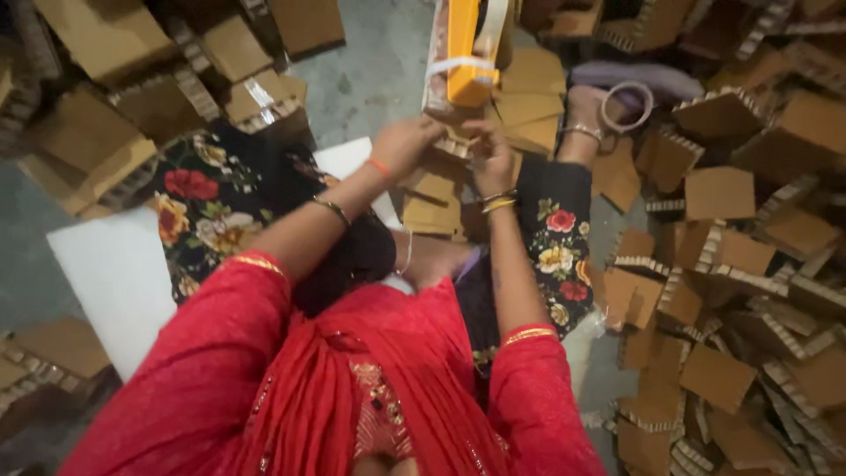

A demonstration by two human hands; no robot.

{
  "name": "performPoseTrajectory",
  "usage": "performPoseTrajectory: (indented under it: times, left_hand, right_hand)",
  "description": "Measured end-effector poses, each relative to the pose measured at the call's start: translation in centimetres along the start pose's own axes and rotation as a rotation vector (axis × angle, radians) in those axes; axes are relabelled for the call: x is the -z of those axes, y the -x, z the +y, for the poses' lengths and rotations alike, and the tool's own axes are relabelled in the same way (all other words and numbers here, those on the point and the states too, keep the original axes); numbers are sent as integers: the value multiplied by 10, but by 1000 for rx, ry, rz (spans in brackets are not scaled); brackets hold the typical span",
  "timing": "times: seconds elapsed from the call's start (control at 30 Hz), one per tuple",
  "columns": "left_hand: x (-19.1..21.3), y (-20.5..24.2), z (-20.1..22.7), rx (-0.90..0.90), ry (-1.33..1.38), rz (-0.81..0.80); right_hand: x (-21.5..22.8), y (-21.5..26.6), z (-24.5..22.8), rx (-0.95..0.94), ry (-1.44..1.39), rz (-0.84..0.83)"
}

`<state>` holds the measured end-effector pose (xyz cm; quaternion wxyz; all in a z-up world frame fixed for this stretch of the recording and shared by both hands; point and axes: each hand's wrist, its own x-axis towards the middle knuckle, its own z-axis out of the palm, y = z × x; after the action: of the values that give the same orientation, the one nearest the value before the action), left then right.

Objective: The person sits on the floor and assembles small cardboard boxes by folding flaps and securing them with clear tape. They repeatedly pick up flat cardboard pieces, fold them into box shapes, and use a handheld tape dispenser to seal the edges.

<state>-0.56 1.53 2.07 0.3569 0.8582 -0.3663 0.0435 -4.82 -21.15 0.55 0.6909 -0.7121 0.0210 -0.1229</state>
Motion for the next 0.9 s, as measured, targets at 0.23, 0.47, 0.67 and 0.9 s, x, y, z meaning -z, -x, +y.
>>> performPoseTrajectory:
  times: [0.23, 0.47, 0.67, 0.9]
  left_hand:
    - [1, -2, 15, 11, -92, 19]
    - [5, -6, 21, 62, -107, 26]
    - [13, -10, 33, 93, -86, -12]
    - [5, -10, 30, 108, -126, 38]
  right_hand:
    - [9, -134, 19, -149, 418, 7]
    - [8, -46, -12, -162, -79, 189]
    - [3, 54, -33, -361, 169, 199]
    - [46, -53, 6, -200, 207, 242]
